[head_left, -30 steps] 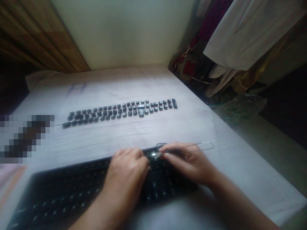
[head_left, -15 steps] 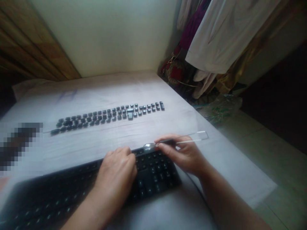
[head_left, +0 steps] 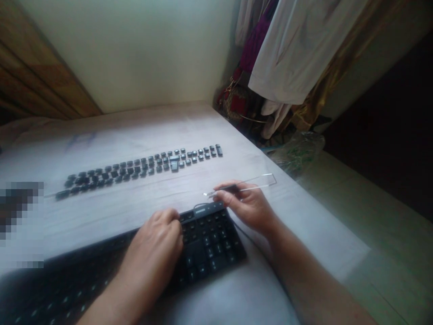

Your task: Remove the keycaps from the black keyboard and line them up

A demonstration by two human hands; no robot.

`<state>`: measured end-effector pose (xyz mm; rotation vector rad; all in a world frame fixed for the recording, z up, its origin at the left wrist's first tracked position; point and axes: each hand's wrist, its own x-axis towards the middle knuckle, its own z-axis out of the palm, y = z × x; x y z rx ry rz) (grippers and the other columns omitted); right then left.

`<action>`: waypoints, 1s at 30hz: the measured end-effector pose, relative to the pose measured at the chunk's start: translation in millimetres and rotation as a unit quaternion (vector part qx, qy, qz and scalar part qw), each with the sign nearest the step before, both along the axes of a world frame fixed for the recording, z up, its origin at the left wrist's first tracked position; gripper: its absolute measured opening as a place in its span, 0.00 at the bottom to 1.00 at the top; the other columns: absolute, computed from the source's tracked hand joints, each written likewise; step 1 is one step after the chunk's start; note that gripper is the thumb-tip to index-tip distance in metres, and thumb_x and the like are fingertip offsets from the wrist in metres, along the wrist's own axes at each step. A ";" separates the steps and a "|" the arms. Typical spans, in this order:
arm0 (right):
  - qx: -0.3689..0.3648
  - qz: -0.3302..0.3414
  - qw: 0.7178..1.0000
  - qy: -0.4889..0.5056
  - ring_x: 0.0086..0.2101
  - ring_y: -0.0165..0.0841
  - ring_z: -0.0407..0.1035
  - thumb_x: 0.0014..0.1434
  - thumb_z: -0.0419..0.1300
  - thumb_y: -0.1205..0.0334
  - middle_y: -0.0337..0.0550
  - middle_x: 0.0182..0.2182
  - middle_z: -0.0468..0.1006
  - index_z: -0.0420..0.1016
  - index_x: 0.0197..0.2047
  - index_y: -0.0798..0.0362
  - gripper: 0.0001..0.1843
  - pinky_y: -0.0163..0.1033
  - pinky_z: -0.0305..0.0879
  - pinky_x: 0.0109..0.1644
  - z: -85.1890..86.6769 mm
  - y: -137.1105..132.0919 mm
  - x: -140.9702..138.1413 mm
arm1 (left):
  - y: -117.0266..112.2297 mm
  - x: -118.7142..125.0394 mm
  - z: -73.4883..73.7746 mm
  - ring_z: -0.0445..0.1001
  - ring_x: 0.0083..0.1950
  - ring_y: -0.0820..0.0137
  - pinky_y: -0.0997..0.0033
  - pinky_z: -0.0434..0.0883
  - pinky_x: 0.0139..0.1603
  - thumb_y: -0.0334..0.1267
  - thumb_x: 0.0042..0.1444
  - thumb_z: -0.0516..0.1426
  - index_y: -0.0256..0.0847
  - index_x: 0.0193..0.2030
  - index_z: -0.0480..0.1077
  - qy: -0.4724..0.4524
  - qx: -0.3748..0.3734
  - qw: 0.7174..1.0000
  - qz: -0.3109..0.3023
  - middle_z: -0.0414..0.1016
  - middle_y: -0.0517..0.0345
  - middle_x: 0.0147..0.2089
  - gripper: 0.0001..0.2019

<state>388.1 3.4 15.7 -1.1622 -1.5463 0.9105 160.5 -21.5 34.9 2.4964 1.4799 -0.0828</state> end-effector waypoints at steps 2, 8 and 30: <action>-0.006 -0.001 1.000 0.001 0.31 0.32 0.78 0.60 0.61 0.60 0.42 0.30 0.84 0.80 0.41 0.55 0.10 0.36 0.74 0.35 -1.6 0.7 1.1 | 0.5 -2.8 -2.7 0.73 0.49 0.56 0.54 0.71 0.52 0.32 0.62 0.45 0.38 0.32 0.73 -0.031 0.013 0.999 0.001 0.75 0.45 0.47 0.16; 0.001 -0.024 0.999 -0.021 0.32 0.32 0.79 0.59 0.60 0.61 0.43 0.31 0.84 0.80 0.39 0.55 0.09 0.37 0.74 0.35 0.9 1.9 2.9 | 2.7 -13.6 -6.4 0.73 0.48 0.58 0.55 0.71 0.50 0.35 0.62 0.46 0.41 0.31 0.71 -0.075 0.032 0.997 0.016 0.75 0.49 0.45 0.15; -0.020 -0.026 0.999 -0.027 0.32 0.33 0.79 0.58 0.61 0.61 0.42 0.31 0.84 0.81 0.39 0.54 0.08 0.37 0.75 0.37 -0.2 2.0 2.1 | 6.5 -3.0 6.7 0.72 0.43 0.58 0.56 0.68 0.46 0.32 0.58 0.54 0.41 0.33 0.75 -0.001 -0.038 0.999 -0.009 0.74 0.51 0.41 0.09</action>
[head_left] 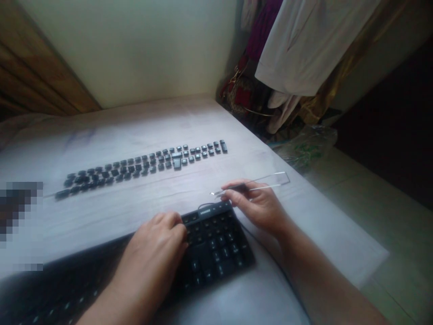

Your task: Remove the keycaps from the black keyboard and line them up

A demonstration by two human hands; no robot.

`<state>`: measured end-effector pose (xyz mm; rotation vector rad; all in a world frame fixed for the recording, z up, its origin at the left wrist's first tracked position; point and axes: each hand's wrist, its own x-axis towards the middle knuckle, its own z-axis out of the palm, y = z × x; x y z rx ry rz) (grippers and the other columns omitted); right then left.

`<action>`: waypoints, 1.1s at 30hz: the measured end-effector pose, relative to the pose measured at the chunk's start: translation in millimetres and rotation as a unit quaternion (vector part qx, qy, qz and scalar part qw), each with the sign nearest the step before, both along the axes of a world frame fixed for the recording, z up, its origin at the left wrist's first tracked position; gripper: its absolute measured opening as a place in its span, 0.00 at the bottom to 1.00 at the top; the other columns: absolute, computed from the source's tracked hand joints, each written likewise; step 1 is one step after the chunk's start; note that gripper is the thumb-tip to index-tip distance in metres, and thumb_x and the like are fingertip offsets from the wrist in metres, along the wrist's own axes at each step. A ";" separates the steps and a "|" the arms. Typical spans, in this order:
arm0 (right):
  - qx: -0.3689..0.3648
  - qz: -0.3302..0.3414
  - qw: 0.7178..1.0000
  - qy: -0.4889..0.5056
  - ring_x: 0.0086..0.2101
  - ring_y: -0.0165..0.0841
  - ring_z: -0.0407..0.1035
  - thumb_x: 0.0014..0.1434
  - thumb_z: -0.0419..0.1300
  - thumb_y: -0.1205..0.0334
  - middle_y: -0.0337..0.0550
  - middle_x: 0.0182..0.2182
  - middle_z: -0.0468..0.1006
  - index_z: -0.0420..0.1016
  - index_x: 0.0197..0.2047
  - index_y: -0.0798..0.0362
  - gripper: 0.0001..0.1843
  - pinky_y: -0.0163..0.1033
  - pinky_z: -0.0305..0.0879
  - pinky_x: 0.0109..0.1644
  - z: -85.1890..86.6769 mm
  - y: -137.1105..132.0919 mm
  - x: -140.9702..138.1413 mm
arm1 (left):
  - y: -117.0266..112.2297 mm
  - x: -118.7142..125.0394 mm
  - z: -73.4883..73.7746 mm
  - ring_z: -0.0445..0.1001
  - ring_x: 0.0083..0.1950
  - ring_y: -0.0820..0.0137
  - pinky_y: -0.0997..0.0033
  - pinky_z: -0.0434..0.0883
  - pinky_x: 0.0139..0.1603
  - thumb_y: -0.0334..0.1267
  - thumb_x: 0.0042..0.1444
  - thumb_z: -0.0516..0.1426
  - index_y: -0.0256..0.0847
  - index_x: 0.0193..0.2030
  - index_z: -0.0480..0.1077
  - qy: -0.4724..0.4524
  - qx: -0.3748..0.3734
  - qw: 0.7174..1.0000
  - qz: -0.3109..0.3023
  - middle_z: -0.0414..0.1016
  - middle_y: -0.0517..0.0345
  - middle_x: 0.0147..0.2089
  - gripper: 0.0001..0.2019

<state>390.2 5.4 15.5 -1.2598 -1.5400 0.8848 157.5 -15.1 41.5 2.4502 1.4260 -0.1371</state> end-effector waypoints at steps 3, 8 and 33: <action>0.002 0.005 1.000 0.006 0.32 0.32 0.79 0.59 0.61 0.61 0.42 0.30 0.84 0.80 0.40 0.54 0.09 0.37 0.75 0.37 0.2 0.9 1.0 | 5.7 1.5 0.2 0.71 0.41 0.58 0.57 0.66 0.42 0.32 0.58 0.52 0.42 0.31 0.75 0.009 -0.011 1.000 -0.010 0.74 0.52 0.38 0.10; -0.002 0.008 1.000 0.014 0.32 0.32 0.78 0.59 0.61 0.61 0.43 0.31 0.84 0.80 0.41 0.55 0.10 0.37 0.74 0.36 0.3 1.0 2.6 | 13.0 0.6 -0.5 0.69 0.37 0.62 0.63 0.64 0.37 0.31 0.55 0.53 0.44 0.26 0.73 -0.007 -0.013 0.999 -0.032 0.73 0.55 0.34 0.10; -0.063 0.164 0.984 0.030 0.33 0.31 0.73 0.55 0.62 0.67 0.39 0.30 0.79 0.80 0.35 0.53 0.05 0.35 0.68 0.39 16.0 -8.1 -4.8 | -5.6 22.9 -13.1 0.69 0.26 0.74 0.76 0.64 0.27 0.53 0.49 0.65 0.43 0.36 0.70 -0.490 -0.360 0.741 0.286 0.79 0.60 0.31 0.17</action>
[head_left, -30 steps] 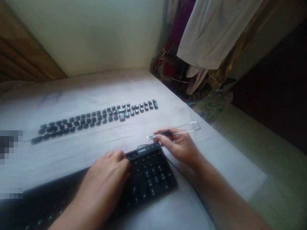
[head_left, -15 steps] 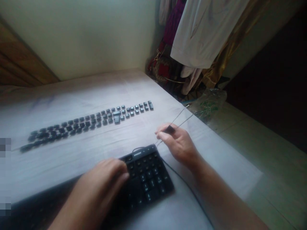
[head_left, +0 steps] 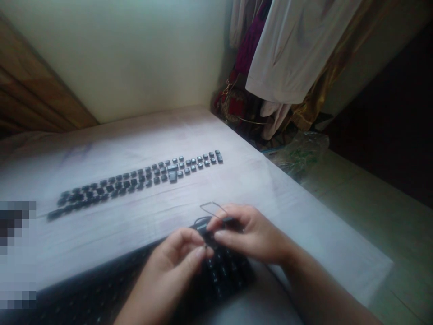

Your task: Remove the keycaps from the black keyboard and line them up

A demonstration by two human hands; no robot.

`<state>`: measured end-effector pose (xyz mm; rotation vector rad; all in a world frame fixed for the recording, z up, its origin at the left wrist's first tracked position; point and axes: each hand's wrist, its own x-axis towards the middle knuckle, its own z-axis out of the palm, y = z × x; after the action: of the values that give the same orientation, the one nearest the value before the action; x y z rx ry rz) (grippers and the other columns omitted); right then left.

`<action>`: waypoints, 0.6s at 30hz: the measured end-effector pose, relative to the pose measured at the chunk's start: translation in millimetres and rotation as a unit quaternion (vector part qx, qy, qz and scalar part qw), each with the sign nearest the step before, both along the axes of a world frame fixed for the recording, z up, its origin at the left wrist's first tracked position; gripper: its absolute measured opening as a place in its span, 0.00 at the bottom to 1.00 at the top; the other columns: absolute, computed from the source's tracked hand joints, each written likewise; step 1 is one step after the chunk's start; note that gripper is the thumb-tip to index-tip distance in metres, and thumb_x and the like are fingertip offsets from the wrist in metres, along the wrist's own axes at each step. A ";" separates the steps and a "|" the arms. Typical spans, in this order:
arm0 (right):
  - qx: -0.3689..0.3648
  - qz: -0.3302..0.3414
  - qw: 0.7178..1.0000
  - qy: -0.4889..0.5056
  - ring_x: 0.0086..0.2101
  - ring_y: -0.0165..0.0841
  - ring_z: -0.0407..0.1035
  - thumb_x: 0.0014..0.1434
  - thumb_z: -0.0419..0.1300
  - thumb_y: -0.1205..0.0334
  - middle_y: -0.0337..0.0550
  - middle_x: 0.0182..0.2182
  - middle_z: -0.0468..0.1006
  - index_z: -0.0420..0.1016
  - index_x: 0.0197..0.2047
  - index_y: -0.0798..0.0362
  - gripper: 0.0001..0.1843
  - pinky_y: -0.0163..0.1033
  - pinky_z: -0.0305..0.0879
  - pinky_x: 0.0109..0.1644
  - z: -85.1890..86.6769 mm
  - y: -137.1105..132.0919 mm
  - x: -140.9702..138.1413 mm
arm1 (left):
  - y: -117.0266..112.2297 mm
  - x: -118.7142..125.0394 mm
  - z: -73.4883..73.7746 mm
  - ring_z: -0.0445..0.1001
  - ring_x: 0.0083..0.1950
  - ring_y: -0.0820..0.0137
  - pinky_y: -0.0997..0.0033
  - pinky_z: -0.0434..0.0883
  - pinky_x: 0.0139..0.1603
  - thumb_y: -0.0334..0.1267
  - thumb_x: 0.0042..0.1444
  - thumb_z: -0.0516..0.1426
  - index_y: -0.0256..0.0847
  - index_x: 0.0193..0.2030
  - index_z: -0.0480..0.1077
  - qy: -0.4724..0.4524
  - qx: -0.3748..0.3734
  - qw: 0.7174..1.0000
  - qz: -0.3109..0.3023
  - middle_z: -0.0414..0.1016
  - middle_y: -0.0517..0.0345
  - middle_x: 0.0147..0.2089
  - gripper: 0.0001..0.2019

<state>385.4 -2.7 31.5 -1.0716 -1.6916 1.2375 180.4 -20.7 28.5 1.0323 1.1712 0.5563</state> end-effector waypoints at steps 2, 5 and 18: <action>-0.001 0.018 1.000 -0.001 0.32 0.31 0.73 0.56 0.62 0.68 0.39 0.29 0.79 0.80 0.35 0.54 0.05 0.35 0.68 0.39 -0.2 0.0 -1.4 | 0.0 0.6 1.2 0.69 0.26 0.75 0.77 0.63 0.27 0.53 0.49 0.65 0.43 0.36 0.69 -0.007 -0.001 1.000 0.003 0.78 0.62 0.30 0.18; -0.007 0.039 0.999 -0.006 0.32 0.31 0.73 0.56 0.63 0.67 0.40 0.29 0.79 0.81 0.35 0.54 0.05 0.35 0.68 0.39 -0.8 -0.2 -3.2 | -0.2 0.6 1.3 0.70 0.27 0.76 0.78 0.62 0.26 0.53 0.51 0.64 0.44 0.38 0.68 -0.013 -0.004 1.000 -0.003 0.78 0.64 0.30 0.17; 0.018 0.048 0.999 -0.013 0.30 0.32 0.73 0.54 0.63 0.69 0.40 0.28 0.78 0.80 0.31 0.54 0.04 0.35 0.67 0.37 -4.2 -2.7 -9.5 | -2.7 -0.5 -5.5 0.77 0.36 0.68 0.71 0.69 0.38 0.49 0.57 0.61 0.43 0.45 0.69 0.023 0.044 0.999 -0.004 0.79 0.60 0.33 0.15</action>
<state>375.9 -5.4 27.4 -0.9984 -1.7966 1.2528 179.9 -23.4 23.0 1.1302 1.1915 0.5845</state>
